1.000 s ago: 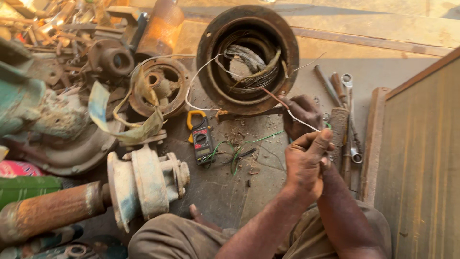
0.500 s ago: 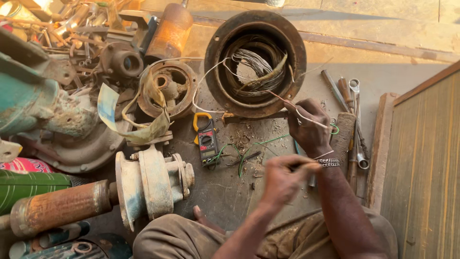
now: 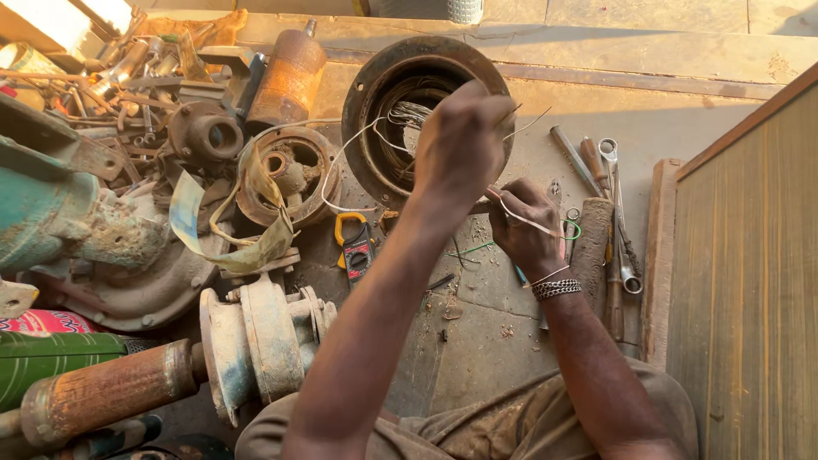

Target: The person sits on the floor and works on an electric motor. They use pliers to strip and twist wires, then use a multimeter to test the connections. They insert the rotor into the stator and use a wrench to tighten a bolt on the motor housing.

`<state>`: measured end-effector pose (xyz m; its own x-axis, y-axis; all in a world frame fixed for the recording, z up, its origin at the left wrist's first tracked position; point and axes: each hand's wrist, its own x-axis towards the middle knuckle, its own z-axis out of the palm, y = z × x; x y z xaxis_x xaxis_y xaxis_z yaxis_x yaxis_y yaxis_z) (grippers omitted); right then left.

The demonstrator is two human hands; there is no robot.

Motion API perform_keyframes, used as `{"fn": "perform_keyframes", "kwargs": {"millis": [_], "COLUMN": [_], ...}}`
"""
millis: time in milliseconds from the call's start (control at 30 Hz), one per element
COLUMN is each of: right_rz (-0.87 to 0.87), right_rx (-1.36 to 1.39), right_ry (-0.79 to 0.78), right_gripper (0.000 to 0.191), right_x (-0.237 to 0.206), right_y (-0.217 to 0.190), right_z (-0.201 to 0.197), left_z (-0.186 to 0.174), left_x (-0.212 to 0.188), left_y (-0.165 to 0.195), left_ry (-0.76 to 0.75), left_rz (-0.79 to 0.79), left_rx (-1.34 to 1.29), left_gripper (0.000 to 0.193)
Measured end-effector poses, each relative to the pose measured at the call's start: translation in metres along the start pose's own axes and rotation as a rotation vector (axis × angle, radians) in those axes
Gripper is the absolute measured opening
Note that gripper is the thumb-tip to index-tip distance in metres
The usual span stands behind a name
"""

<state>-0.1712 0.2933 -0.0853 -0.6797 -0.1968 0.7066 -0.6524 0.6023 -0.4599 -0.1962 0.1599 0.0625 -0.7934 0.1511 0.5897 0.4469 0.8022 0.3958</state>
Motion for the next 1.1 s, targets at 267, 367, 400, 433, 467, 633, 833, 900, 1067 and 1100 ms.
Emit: {"fn": "perform_keyframes", "kwargs": {"millis": [267,367,400,433,467,633,833,900,1067,1100], "right_rz": [-0.005,-0.003,-0.001,0.001,0.004,0.011,0.034,0.036,0.023,0.021], "right_rx": [-0.006,-0.025,-0.020,-0.015,-0.010,-0.011,0.004,0.005,0.005,0.008], "right_ry": [0.005,0.019,0.021,0.021,0.021,0.031,0.018,0.017,0.022,0.023], "right_gripper": [0.021,0.019,0.019,0.020,0.020,0.023,0.024,0.025,0.029,0.030], "right_x": [-0.003,-0.003,-0.002,-0.002,-0.002,-0.001,-0.002,-0.002,-0.002,-0.002], "right_y": [0.006,0.006,0.005,0.005,0.004,0.002,0.003,0.004,0.003,0.003], "right_z": [0.008,0.010,0.010,0.010,0.010,0.008,0.010,0.011,0.009,0.009], "left_z": [0.026,0.026,0.026,0.026,0.026,0.025,0.026,0.028,0.034,0.034], "left_x": [0.052,0.056,0.057,0.058,0.058,0.059,0.058,0.056,0.053,0.053], "left_y": [-0.013,-0.008,-0.006,-0.005,-0.003,-0.005,-0.017,-0.018,-0.010,-0.007], "left_ry": [-0.394,-0.483,-0.519,-0.520,-0.522,-0.457,-0.310,-0.323,-0.376,-0.390], "left_rz": [0.043,0.057,0.065,0.038,0.012,0.002,-0.033,-0.026,-0.011,-0.011], "left_rx": [-0.016,-0.042,-0.039,-0.004,0.031,0.153,0.089,0.141,0.127,0.155], "left_gripper": [0.013,0.011,0.012,0.013,0.015,0.023,0.012,0.007,0.015,0.016]}}
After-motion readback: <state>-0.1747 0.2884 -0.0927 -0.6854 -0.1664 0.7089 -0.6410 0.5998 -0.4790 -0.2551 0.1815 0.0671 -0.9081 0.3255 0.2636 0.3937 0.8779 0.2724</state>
